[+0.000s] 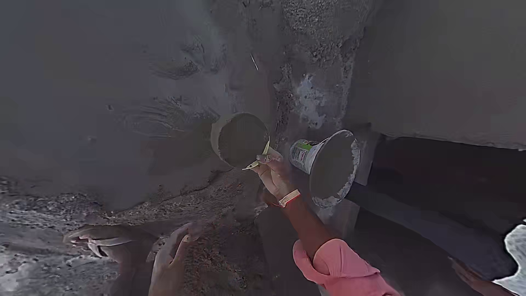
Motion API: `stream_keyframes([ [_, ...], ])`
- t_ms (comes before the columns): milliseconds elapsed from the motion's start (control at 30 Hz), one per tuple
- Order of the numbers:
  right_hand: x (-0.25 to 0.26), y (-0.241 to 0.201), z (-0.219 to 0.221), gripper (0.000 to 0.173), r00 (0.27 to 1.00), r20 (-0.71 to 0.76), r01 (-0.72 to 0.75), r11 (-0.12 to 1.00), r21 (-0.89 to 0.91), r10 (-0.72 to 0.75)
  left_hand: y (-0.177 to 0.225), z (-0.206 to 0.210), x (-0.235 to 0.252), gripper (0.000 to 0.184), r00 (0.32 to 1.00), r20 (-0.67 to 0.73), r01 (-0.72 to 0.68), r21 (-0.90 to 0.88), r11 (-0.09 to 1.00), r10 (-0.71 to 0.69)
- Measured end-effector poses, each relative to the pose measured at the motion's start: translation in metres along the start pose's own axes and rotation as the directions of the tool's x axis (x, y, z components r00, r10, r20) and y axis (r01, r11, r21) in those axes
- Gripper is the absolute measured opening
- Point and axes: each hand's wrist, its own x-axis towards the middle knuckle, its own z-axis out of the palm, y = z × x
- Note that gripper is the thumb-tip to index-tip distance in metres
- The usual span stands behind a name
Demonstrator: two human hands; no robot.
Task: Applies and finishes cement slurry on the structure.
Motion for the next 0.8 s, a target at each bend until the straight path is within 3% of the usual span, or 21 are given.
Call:
stream_keyframes([
  [100, -0.06, -0.045, -0.084, 0.037, 0.96, -0.273, 0.082, 0.995, 0.054, -0.064, -0.002, 0.005, 0.004, 0.046, 0.999, 0.044, 0.009, 0.037, 0.999, -0.011],
  [233, -0.13, -0.092, -0.173, 0.036, 0.744, -0.655, 0.104, 0.991, -0.088, -0.137, 0.001, 0.018, 0.007, 0.048, 0.996, 0.064, 0.049, 0.085, 0.995, -0.055],
  [333, -0.131, -0.108, -0.227, 0.038, 0.566, -0.797, -0.078, 0.949, -0.307, -0.211, -0.006, 0.029, 0.007, 0.047, 0.996, 0.064, 0.062, 0.072, 0.995, -0.067],
  [400, -0.112, -0.111, -0.261, 0.056, 0.511, -0.807, -0.275, 0.833, -0.48, -0.297, -0.007, 0.037, 0.006, 0.046, 0.995, 0.066, 0.071, 0.07, 0.995, -0.076],
  [500, -0.093, -0.118, -0.293, 0.079, 0.5, -0.726, -0.59, 0.428, -0.684, -0.471, -0.014, 0.04, 0.007, 0.047, 0.995, 0.06, 0.073, 0.073, 0.995, -0.078],
  [567, -0.105, -0.133, -0.286, 0.087, 0.523, -0.661, -0.677, 0.208, -0.706, -0.538, -0.019, 0.041, 0.008, 0.048, 0.996, 0.055, 0.064, 0.074, 0.995, -0.068],
  [633, -0.124, -0.147, -0.275, 0.09, 0.52, -0.603, -0.682, 0.131, -0.72, -0.605, -0.019, 0.047, 0.006, 0.049, 0.995, 0.053, 0.081, 0.073, 0.994, -0.085],
  [700, -0.131, -0.153, -0.265, 0.09, 0.513, -0.554, -0.651, 0.123, -0.749, -0.656, 0.007, 0.056, 0.003, 0.046, 0.989, 0.039, 0.141, 0.088, 0.986, -0.145],
  [800, -0.112, -0.139, -0.261, 0.09, 0.619, -0.589, -0.699, -0.023, -0.714, -0.519, 0.077, 0.069, 0.001, 0.038, 0.961, 0.001, 0.276, 0.085, 0.958, -0.277],
])
